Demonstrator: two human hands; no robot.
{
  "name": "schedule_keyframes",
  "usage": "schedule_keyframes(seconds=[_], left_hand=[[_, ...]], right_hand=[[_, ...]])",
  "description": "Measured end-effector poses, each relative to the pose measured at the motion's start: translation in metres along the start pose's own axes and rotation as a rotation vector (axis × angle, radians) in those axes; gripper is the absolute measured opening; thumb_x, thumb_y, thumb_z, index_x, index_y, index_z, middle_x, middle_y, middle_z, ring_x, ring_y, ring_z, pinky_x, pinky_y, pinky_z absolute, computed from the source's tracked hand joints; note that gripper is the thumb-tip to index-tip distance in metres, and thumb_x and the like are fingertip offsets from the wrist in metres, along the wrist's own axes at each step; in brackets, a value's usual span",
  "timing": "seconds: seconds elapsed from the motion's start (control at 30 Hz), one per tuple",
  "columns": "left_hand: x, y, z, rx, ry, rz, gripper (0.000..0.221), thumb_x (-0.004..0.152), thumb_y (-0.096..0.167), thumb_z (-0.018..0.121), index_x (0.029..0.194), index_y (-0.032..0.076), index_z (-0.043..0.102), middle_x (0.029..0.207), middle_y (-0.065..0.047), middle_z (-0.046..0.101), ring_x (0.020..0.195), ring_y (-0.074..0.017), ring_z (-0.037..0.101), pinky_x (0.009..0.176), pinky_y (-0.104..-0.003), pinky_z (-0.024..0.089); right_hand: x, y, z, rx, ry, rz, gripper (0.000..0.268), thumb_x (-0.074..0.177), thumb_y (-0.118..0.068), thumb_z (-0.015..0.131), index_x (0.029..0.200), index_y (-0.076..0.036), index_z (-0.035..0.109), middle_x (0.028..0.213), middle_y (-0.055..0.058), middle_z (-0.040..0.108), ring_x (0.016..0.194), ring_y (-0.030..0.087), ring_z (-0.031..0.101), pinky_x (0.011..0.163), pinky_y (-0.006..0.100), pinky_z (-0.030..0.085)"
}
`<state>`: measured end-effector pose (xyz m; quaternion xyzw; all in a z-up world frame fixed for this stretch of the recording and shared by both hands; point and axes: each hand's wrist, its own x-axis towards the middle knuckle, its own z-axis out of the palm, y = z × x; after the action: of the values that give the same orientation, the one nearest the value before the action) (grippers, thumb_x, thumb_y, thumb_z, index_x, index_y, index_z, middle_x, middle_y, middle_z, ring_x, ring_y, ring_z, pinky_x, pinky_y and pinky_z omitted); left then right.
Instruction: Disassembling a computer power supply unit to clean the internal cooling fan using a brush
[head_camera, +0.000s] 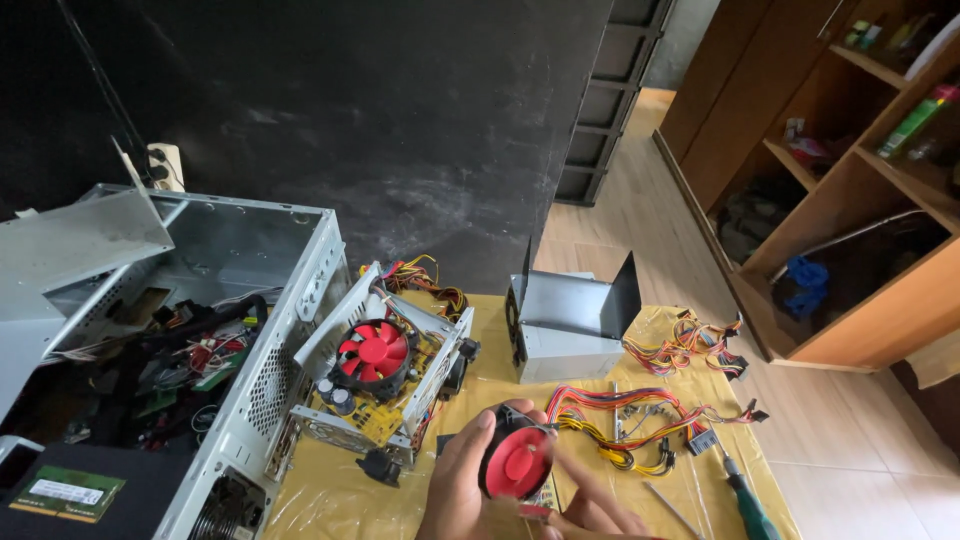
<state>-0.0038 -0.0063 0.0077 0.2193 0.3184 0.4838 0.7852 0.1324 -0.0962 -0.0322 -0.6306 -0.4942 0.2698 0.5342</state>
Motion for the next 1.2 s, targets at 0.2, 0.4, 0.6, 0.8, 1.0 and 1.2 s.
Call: schedule_keyframes(seconds=[0.2, 0.4, 0.6, 0.8, 1.0, 1.2], left_hand=[[0.014, -0.012, -0.014, -0.006, -0.018, 0.057, 0.049, 0.094, 0.023, 0.051, 0.115, -0.015, 0.074, 0.111, -0.033, 0.078, 0.101, -0.0357, 0.072, 0.089, -0.039, 0.056], [0.004, -0.002, 0.001, -0.202, 0.177, -0.051, 0.045, 0.096, 0.015, 0.052, 0.117, -0.021, 0.069, 0.115, -0.04, 0.073, 0.106, -0.0437, 0.068, 0.089, -0.047, 0.054], [0.006, -0.004, -0.001, -0.188, 0.143, -0.056, 0.048, 0.096, 0.02, 0.05, 0.121, -0.018, 0.068, 0.116, -0.04, 0.073, 0.105, -0.0425, 0.069, 0.087, -0.045, 0.054], [0.004, -0.003, 0.003, -0.195, 0.168, -0.093, 0.048, 0.095, 0.02, 0.052, 0.124, -0.016, 0.068, 0.117, -0.039, 0.072, 0.103, -0.0433, 0.068, 0.084, -0.046, 0.053], [0.019, -0.027, -0.021, -0.104, -0.027, 0.082, 0.047, 0.09, 0.017, 0.058, 0.126, -0.013, 0.067, 0.12, -0.031, 0.073, 0.107, -0.0374, 0.07, 0.09, -0.042, 0.055], [0.017, -0.028, -0.022, -0.061, -0.168, 0.1, 0.05, 0.087, 0.019, 0.066, 0.126, -0.012, 0.06, 0.12, -0.028, 0.07, 0.099, -0.0372, 0.071, 0.083, -0.044, 0.059]], right_hand=[[0.001, 0.032, 0.014, -0.099, 0.227, -0.088, 0.033, 0.076, -0.018, 0.076, 0.105, -0.013, 0.088, 0.087, 0.0, 0.092, 0.071, -0.005, 0.076, 0.062, 0.009, 0.051], [0.004, 0.059, -0.006, 0.345, -0.257, 0.25, 0.038, 0.077, -0.011, 0.087, 0.113, -0.001, 0.085, 0.091, 0.022, 0.095, 0.094, 0.015, 0.081, 0.087, 0.023, 0.053], [0.001, 0.063, 0.004, 0.466, -0.11, 0.372, 0.027, 0.066, -0.002, 0.092, 0.086, 0.015, 0.087, 0.082, 0.033, 0.092, 0.073, 0.034, 0.089, 0.067, 0.035, 0.067], [0.04, 0.219, 0.088, -0.002, 0.922, 0.01, 0.028, 0.084, 0.012, 0.029, 0.074, -0.014, 0.028, 0.07, -0.01, 0.021, 0.055, -0.005, 0.025, 0.044, 0.015, 0.01], [0.017, 0.101, -0.037, 0.247, -0.148, 0.225, 0.046, 0.075, -0.039, 0.083, 0.099, 0.0, 0.085, 0.06, 0.01, 0.069, 0.049, 0.014, 0.054, 0.047, 0.025, 0.033], [-0.005, 0.067, -0.052, -0.112, 0.177, 0.27, 0.034, 0.076, -0.039, 0.072, 0.08, -0.01, 0.088, 0.058, 0.005, 0.077, 0.05, 0.017, 0.058, 0.052, 0.025, 0.033]])
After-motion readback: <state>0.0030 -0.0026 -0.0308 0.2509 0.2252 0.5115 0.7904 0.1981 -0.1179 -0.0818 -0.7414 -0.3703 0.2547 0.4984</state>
